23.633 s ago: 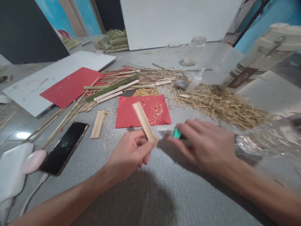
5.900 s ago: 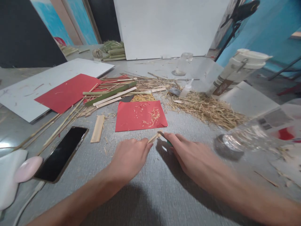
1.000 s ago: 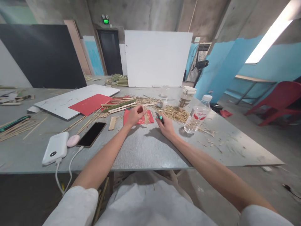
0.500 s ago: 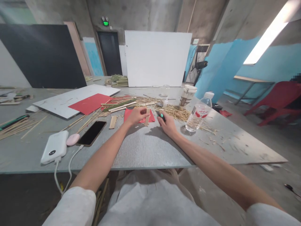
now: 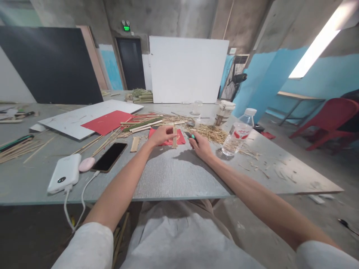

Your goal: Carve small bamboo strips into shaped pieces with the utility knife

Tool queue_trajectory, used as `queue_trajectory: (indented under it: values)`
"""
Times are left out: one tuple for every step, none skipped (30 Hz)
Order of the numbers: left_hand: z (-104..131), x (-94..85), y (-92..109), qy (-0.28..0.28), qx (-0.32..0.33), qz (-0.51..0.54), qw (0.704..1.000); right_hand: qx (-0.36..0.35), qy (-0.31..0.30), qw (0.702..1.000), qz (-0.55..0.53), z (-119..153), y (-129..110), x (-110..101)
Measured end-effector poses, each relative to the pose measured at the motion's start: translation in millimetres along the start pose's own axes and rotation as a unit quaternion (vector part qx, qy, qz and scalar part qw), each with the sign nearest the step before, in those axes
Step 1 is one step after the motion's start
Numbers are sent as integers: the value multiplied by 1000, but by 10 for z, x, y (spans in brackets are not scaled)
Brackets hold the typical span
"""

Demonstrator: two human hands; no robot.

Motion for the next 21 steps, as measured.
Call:
queue_trajectory:
  values:
    - [-6,8,-32,0,-7,-9,1000,-1,0,1000,3,-1,-2,-2]
    - [-10,21,-65,0,-16,-19,1000,-2,0,1000,6,-2,-4,-4]
    - [-12,37,-100,-2,-27,-29,999,-4,0,1000,8,-3,-6,-7]
    - [-12,58,-134,-6,-39,-38,998,-7,-1,1000,10,-4,-8,-10]
    - [-10,82,-167,-12,-52,-46,997,-10,-1,1000,11,-6,-12,-13]
    - [-7,106,-197,-20,-66,-54,996,-14,0,1000,12,-9,-18,-16]
    - [-3,128,-223,-30,-79,-64,994,-18,1,1000,12,-12,-25,-21]
    - [1,147,-245,-39,-92,-75,992,-22,2,1000,11,-15,-35,-27]
    - [5,159,-261,-46,-103,-91,989,-27,5,1000,9,-18,-48,-35]
    - [9,165,-272,-50,-114,-109,986,-31,7,999,7,-20,-62,-43]
    - [13,164,-277,-52,-123,-130,983,-36,10,999,4,-22,-77,-51]
    - [18,159,-277,-50,-130,-152,978,-39,13,999,0,-23,-92,-60]
    - [25,150,-273,-44,-138,-176,974,-42,17,999,-3,-24,-107,-67]
    - [34,140,-264,-37,-144,-199,969,-44,20,999,-7,-24,-121,-73]
    - [46,131,-253,-27,-149,-222,963,-45,23,999,-10,-24,-134,-77]
    - [60,123,-240,-16,-154,-244,957,-45,25,999,-14,-24,-144,-79]
    - [75,117,-226,-5,-159,-264,951,-45,27,998,-17,-24,-153,-80]
    - [90,112,-213,6,-163,-283,945,-45,28,998,-20,-24,-159,-79]
    - [103,105,-203,15,-168,-301,938,-45,29,998,-22,-23,-163,-78]
    - [114,94,-196,22,-175,-317,932,-45,30,998,-24,-22,-165,-76]
    - [121,74,-194,26,-184,-331,925,-45,31,998,-25,-20,-165,-76]
Point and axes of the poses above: each hand's wrist, its own z-axis away from the middle knuckle, its own x-axis out of the palm, y = z × x, the point moved 1 cm from there along -z, towards the middle knuckle, and after that the axes turned 5 degrees about -z, right-handed, at the moved point
